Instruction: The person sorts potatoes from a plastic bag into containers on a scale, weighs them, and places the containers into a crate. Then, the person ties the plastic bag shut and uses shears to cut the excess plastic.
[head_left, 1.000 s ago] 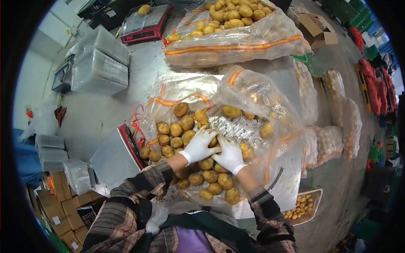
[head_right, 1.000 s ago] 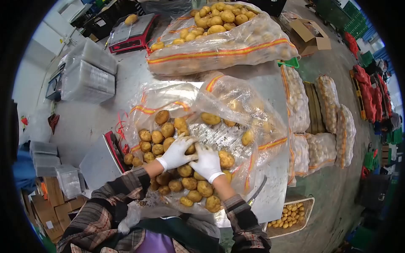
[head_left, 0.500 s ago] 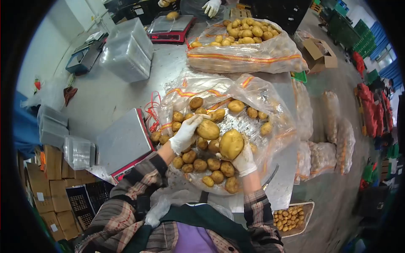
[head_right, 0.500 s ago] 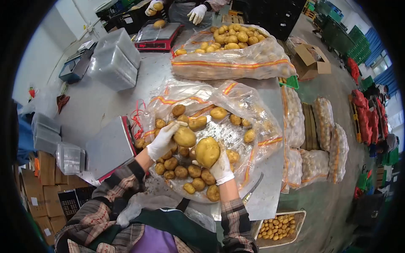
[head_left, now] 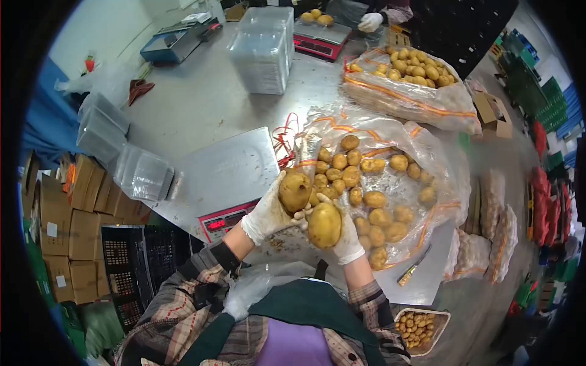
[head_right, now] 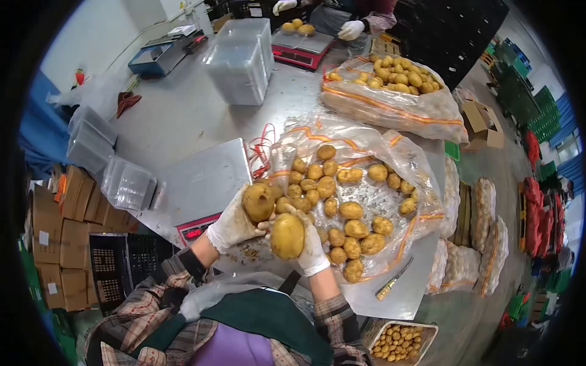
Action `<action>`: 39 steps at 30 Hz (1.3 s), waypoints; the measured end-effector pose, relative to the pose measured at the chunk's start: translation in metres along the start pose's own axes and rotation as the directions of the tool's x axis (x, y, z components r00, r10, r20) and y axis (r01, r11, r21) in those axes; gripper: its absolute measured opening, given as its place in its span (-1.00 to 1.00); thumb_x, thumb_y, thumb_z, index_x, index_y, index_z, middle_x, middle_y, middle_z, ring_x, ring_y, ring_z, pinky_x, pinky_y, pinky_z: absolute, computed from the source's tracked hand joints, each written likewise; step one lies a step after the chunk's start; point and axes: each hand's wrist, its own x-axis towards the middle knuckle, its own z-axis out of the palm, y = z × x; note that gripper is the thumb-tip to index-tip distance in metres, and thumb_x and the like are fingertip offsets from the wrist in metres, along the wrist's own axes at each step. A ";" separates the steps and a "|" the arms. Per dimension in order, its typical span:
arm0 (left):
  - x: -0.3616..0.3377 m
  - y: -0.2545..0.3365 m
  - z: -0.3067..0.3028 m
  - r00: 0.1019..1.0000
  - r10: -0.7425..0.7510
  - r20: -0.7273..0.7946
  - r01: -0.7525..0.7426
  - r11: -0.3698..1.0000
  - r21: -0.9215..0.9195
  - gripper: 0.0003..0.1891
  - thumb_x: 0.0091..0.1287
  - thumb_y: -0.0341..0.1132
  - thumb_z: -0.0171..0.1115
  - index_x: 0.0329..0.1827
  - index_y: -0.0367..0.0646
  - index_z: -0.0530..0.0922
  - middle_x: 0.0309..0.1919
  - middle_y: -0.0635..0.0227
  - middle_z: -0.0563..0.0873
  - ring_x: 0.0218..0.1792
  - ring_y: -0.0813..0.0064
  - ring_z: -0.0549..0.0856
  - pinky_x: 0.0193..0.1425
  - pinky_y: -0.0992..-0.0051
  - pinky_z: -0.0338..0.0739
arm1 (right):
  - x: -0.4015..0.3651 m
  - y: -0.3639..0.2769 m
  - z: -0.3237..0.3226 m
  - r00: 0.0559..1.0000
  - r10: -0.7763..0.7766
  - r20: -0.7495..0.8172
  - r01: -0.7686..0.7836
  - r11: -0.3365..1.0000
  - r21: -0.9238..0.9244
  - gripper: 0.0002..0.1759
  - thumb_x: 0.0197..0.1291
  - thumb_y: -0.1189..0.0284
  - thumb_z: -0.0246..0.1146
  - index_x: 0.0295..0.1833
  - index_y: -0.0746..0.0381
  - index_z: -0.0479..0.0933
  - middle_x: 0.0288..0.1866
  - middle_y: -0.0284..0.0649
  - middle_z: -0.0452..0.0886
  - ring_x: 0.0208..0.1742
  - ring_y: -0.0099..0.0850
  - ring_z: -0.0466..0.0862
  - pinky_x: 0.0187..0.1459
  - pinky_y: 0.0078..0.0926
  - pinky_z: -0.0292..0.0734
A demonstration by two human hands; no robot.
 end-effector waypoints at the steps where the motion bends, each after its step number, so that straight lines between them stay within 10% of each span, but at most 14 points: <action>1: -0.009 0.004 -0.012 0.999 -0.016 0.029 0.016 1.000 0.008 -0.39 0.42 0.28 -0.16 0.23 -0.01 0.43 -0.10 0.21 0.64 -0.38 0.33 0.57 -0.41 0.46 0.49 | 0.009 0.009 0.017 0.999 0.051 -0.007 -0.052 0.996 -0.078 -0.45 0.44 0.15 -0.08 0.25 0.41 0.35 0.04 0.23 0.56 0.09 -0.04 0.62 0.07 -0.19 0.60; 5: -0.047 0.013 -0.020 0.911 0.346 -0.224 -0.116 0.737 0.666 -0.38 0.54 0.14 -0.29 0.25 -0.25 0.44 0.02 0.18 0.65 -0.04 0.44 0.65 0.13 0.45 0.53 | 0.037 0.054 0.020 0.961 -0.203 -0.186 -0.100 0.371 -0.923 -0.29 0.34 0.37 0.19 0.51 0.24 0.07 0.25 -0.05 0.45 0.19 -0.32 0.54 0.14 -0.42 0.52; 10: -0.076 0.012 -0.052 0.855 0.517 -0.053 0.094 -0.054 0.994 -0.40 0.54 0.00 -0.24 0.28 -0.45 0.36 0.24 -0.27 0.42 0.35 -0.02 0.35 0.45 0.34 0.17 | 0.050 0.072 0.002 0.941 -0.031 -0.338 -0.180 0.800 -0.573 -0.44 0.30 0.36 0.24 0.34 0.27 0.27 0.12 -0.14 0.55 0.07 -0.37 0.62 0.06 -0.41 0.59; 14: -0.117 0.074 -0.065 0.601 0.794 0.094 -0.050 -0.080 0.996 -0.59 0.44 -0.06 0.06 0.01 -0.32 0.48 -0.09 -0.01 0.63 -0.07 -0.01 0.63 0.11 0.21 0.50 | 0.018 0.069 -0.030 0.920 0.141 -0.365 -0.214 0.962 -0.169 -0.43 0.34 0.08 0.13 0.28 0.27 0.32 0.01 -0.03 0.61 -0.18 -0.20 0.71 -0.24 -0.13 0.68; 16: -0.164 0.146 -0.096 0.439 0.744 0.504 0.532 -0.667 0.522 -0.65 0.33 -0.25 0.15 0.02 -0.37 0.47 -0.11 -0.01 0.60 -0.02 0.07 0.58 0.21 0.24 0.42 | -0.017 0.056 -0.026 0.942 0.054 -0.332 -0.094 0.990 -0.106 -0.35 0.34 -0.08 0.05 0.24 0.27 0.35 -0.02 0.02 0.62 -0.29 -0.12 0.71 -0.36 0.01 0.68; 17: -0.199 0.194 -0.174 0.552 0.653 0.519 0.756 -0.654 0.017 -0.73 0.31 -0.38 0.09 0.00 -0.36 0.48 -0.11 -0.05 0.58 0.01 0.10 0.55 0.21 0.24 0.41 | -0.039 0.048 -0.038 0.931 -0.054 -0.360 0.004 0.990 -0.138 -0.31 0.31 -0.12 0.03 0.23 0.28 0.36 -0.03 0.01 0.63 -0.32 -0.11 0.71 -0.41 0.03 0.66; 20: -0.277 0.256 -0.210 0.023 0.981 0.192 0.652 -0.160 0.741 -0.50 0.43 -0.19 0.03 0.28 -0.43 0.37 0.17 -0.06 0.55 0.13 0.09 0.55 0.33 0.32 0.34 | -0.122 0.033 -0.061 0.761 -0.550 -0.344 0.295 0.766 -0.571 -0.31 0.30 -0.14 0.00 0.22 0.23 0.39 -0.01 -0.05 0.62 -0.28 -0.13 0.68 -0.43 -0.04 0.62; 22: -0.319 0.275 -0.248 0.167 0.965 -0.202 0.506 0.093 0.858 -0.54 0.47 -0.14 0.03 0.15 -0.43 0.53 0.00 0.03 0.68 0.01 0.28 0.62 0.19 0.45 0.42 | -0.192 0.024 -0.074 0.608 -0.752 -0.252 0.419 0.574 -0.703 -0.37 0.33 -0.07 -0.03 0.25 0.20 0.38 0.08 -0.11 0.57 -0.14 -0.17 0.64 -0.32 -0.14 0.61; 27: -0.346 0.282 -0.291 0.251 0.967 -0.037 0.235 -0.024 0.972 -0.67 0.43 -0.21 0.16 0.00 -0.33 0.64 -0.18 0.35 0.72 -0.14 0.59 0.58 0.02 0.57 0.46 | -0.370 0.021 -0.076 0.300 -0.934 -0.194 0.753 0.357 -0.553 -0.48 0.36 0.10 -0.03 0.26 0.20 0.40 0.26 -0.18 0.50 0.19 -0.20 0.56 -0.03 -0.32 0.61; 29: -0.350 0.286 -0.304 0.283 0.959 -0.031 0.175 -0.020 0.984 -0.74 0.41 -0.28 0.20 -0.01 -0.29 0.66 -0.16 0.45 0.68 -0.20 0.64 0.57 -0.05 0.61 0.47 | -0.432 0.018 -0.087 -0.252 -0.877 -0.409 0.651 0.159 -0.742 -0.51 0.36 0.12 -0.03 0.24 0.19 0.43 0.23 -0.17 0.52 0.18 -0.18 0.56 -0.04 -0.29 0.62; 31: -0.349 0.288 -0.302 0.279 0.960 -0.020 0.190 -0.035 0.981 -0.77 0.38 -0.29 0.24 -0.06 -0.26 0.67 -0.23 0.50 0.66 -0.24 0.69 0.54 -0.13 0.66 0.44 | -0.495 0.019 -0.108 -0.417 -0.788 -0.454 0.631 0.108 -0.768 -0.53 0.35 0.19 -0.01 0.25 0.21 0.42 0.23 -0.17 0.53 0.19 -0.20 0.56 0.00 -0.34 0.62; 33: -0.351 0.290 -0.303 0.270 0.958 -0.095 0.151 0.055 0.987 -0.80 0.36 -0.29 0.26 -0.08 -0.22 0.67 -0.29 0.55 0.63 -0.29 0.73 0.52 -0.18 0.69 0.42 | -0.504 0.014 -0.099 -0.432 -0.622 -0.653 0.880 -0.133 -0.456 -0.57 0.33 0.26 0.02 0.23 0.21 0.43 0.19 -0.18 0.55 0.22 -0.25 0.54 0.03 -0.38 0.60; 36: -0.356 0.296 -0.298 0.285 0.923 -0.258 0.033 0.260 0.965 -0.89 0.35 -0.29 0.27 -0.16 -0.09 0.67 -0.42 0.67 0.55 -0.43 0.84 0.42 -0.36 0.75 0.27 | -0.462 0.016 -0.133 -0.428 -0.904 0.001 -0.048 0.022 -0.999 -0.60 0.33 0.28 0.03 0.21 0.19 0.44 0.10 -0.19 0.60 0.11 -0.33 0.58 -0.18 -0.47 0.62; 39: -0.359 0.303 -0.309 0.273 0.918 -0.287 -0.045 0.310 0.950 -0.90 0.36 -0.30 0.27 -0.19 -0.09 0.67 -0.43 0.69 0.53 -0.46 0.86 0.37 -0.43 0.75 0.18 | -0.347 0.001 -0.116 0.022 -0.876 -0.482 0.705 0.356 -0.614 -0.50 0.32 0.11 0.04 0.19 0.24 0.42 0.02 -0.18 0.60 -0.07 -0.31 0.65 -0.33 -0.50 0.63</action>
